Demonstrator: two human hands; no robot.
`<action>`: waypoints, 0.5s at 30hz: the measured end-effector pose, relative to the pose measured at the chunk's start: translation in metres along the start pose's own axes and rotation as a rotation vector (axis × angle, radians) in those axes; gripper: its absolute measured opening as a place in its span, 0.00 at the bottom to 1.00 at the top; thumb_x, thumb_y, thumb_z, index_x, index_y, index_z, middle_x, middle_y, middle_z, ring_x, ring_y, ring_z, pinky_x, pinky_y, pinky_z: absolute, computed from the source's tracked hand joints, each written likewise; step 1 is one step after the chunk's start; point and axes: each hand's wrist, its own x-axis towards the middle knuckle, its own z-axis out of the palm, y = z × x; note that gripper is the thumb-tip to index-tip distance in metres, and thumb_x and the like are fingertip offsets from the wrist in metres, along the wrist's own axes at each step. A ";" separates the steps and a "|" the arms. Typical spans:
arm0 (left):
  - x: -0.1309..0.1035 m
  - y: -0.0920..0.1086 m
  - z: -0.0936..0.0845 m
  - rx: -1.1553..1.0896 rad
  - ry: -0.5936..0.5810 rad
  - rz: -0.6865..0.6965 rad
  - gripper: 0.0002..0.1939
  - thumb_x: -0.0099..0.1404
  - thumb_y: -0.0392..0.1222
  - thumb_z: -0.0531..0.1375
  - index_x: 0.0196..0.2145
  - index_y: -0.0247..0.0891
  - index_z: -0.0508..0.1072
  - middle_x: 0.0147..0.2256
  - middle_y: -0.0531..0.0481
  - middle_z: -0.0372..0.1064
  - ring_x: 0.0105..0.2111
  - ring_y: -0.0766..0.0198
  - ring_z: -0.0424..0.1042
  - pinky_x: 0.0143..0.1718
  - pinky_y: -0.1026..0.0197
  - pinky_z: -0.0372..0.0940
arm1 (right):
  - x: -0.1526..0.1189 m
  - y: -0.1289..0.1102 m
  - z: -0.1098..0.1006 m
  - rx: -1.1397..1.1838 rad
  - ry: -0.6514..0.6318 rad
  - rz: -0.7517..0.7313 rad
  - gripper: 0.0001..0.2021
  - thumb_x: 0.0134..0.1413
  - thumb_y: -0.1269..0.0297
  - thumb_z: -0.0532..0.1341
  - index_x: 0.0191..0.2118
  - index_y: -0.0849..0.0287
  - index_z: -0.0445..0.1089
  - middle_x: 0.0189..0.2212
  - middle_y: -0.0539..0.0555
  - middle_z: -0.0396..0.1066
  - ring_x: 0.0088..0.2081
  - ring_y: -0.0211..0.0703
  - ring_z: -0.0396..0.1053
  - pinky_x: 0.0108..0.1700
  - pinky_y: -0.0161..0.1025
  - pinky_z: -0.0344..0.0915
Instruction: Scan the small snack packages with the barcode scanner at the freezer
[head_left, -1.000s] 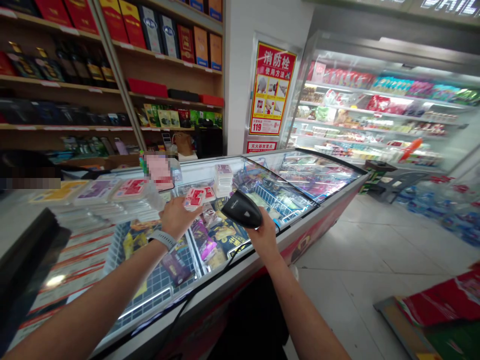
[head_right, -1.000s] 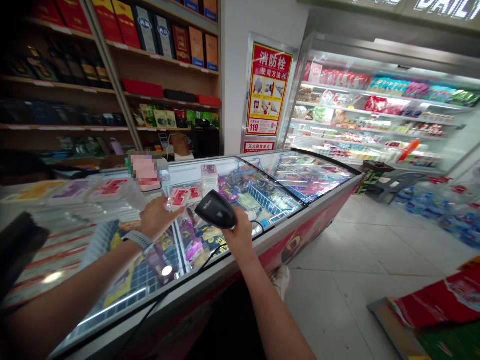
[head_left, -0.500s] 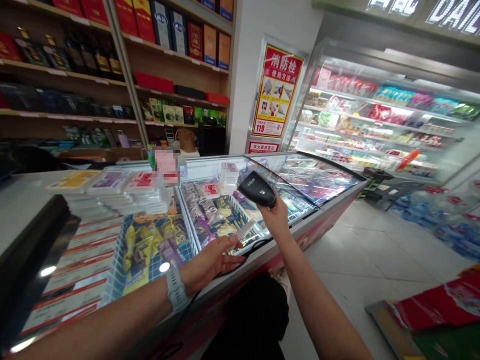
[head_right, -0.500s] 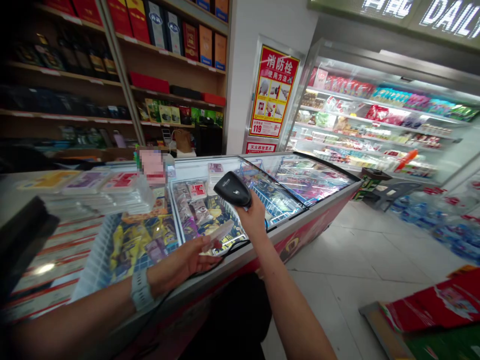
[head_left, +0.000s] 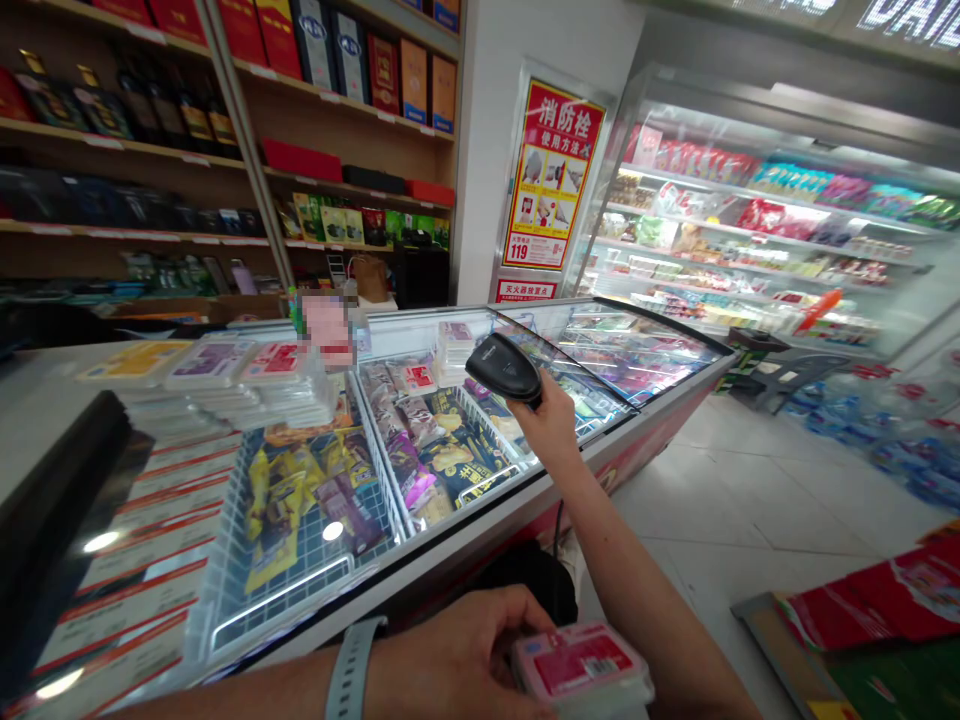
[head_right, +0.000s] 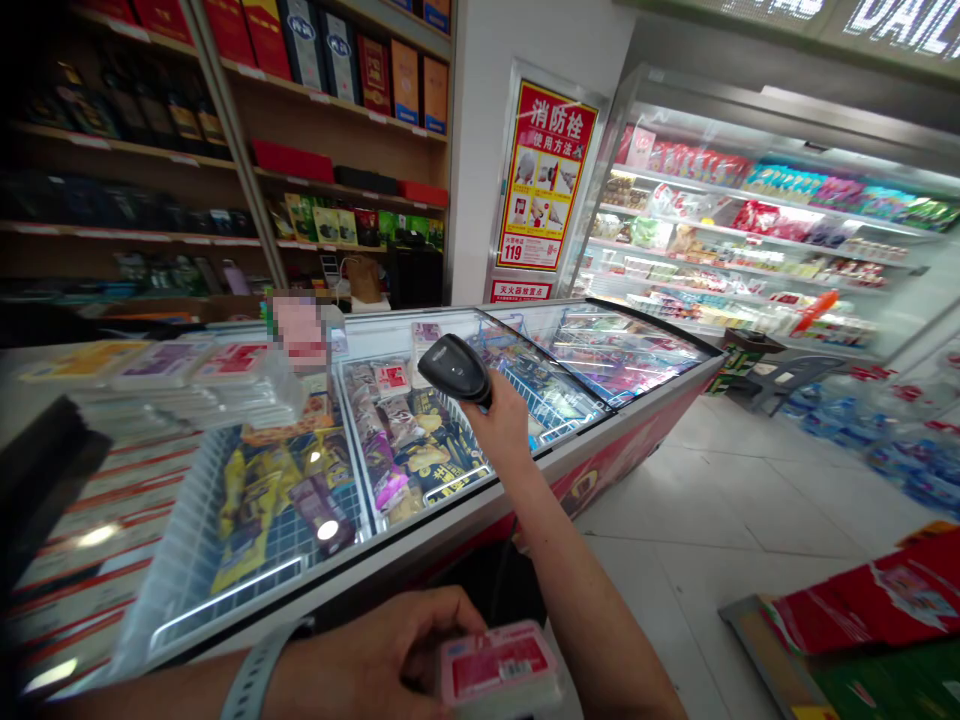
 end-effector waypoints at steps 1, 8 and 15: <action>-0.001 0.000 -0.004 0.067 0.035 -0.007 0.31 0.46 0.50 0.73 0.43 0.38 0.66 0.37 0.54 0.67 0.31 0.70 0.63 0.33 0.66 0.59 | 0.001 -0.001 0.001 -0.025 -0.023 -0.011 0.07 0.51 0.64 0.62 0.37 0.56 0.70 0.32 0.52 0.74 0.34 0.46 0.70 0.38 0.39 0.64; -0.019 0.018 -0.055 0.446 0.311 0.158 0.27 0.53 0.52 0.68 0.48 0.39 0.69 0.43 0.49 0.71 0.38 0.63 0.70 0.38 0.63 0.64 | -0.008 0.017 0.021 -0.109 -0.204 0.073 0.07 0.50 0.63 0.64 0.36 0.56 0.71 0.29 0.51 0.73 0.32 0.46 0.69 0.35 0.37 0.61; -0.031 0.020 -0.115 0.768 0.888 0.405 0.33 0.55 0.55 0.66 0.56 0.42 0.66 0.51 0.46 0.71 0.47 0.55 0.72 0.51 0.52 0.68 | -0.014 0.016 0.027 -0.062 -0.223 0.117 0.10 0.49 0.60 0.66 0.39 0.56 0.75 0.28 0.50 0.74 0.31 0.45 0.70 0.35 0.37 0.63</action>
